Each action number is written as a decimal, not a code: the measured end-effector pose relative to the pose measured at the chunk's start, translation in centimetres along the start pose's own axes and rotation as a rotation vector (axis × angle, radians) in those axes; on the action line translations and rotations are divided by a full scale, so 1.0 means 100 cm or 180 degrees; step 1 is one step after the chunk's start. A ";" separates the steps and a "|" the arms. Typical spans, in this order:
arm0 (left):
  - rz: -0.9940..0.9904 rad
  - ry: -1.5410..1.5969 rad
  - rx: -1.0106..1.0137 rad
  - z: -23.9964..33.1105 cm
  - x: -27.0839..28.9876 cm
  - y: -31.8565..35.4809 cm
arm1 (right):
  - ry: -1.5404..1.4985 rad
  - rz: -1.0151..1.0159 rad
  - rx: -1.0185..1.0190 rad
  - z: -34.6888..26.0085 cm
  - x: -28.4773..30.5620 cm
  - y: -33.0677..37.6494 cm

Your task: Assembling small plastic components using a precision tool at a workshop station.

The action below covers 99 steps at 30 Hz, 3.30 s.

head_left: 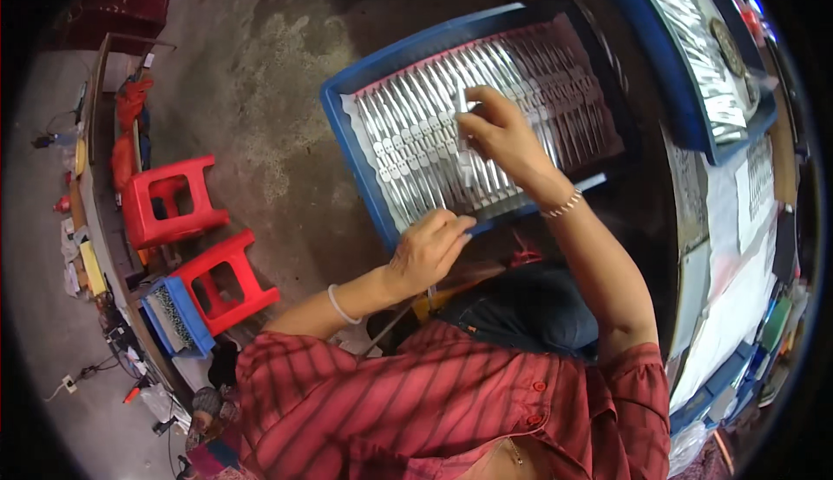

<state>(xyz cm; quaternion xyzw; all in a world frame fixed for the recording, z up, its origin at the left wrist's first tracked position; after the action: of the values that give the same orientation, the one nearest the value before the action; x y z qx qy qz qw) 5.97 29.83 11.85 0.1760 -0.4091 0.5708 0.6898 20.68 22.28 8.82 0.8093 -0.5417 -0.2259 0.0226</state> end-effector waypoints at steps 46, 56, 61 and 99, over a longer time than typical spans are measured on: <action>0.0586 0.0721 -0.0249 -0.015 0.016 0.015 | 0.2716 0.0052 0.1041 -0.020 -0.015 0.067; -0.0954 0.1070 -0.0449 0.081 -0.045 -0.006 | 0.3225 0.2657 -0.0249 0.012 0.149 0.388; -0.1503 0.1291 -0.0501 0.161 -0.083 -0.049 | 0.2368 0.3149 -0.0308 0.076 0.166 0.431; 0.0099 -0.0583 -0.4088 0.469 -0.189 -0.268 | 0.0500 0.3537 0.0470 0.099 0.223 0.457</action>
<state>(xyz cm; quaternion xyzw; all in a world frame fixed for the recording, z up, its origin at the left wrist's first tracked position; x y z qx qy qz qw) 13.65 -23.28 31.70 -0.2294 -0.7287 0.2051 0.6118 -15.86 -14.28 5.21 0.4163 -0.8974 -0.0805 0.1217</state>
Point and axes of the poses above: each hand's wrist, its own y-axis away from the middle knuckle, its own x-axis out of the back of the hand, z = x × y, the point moved 9 cm from there along -y, towards the middle knuckle, and after that the axes turned 13 degrees about -y, right-handed, at the moved point
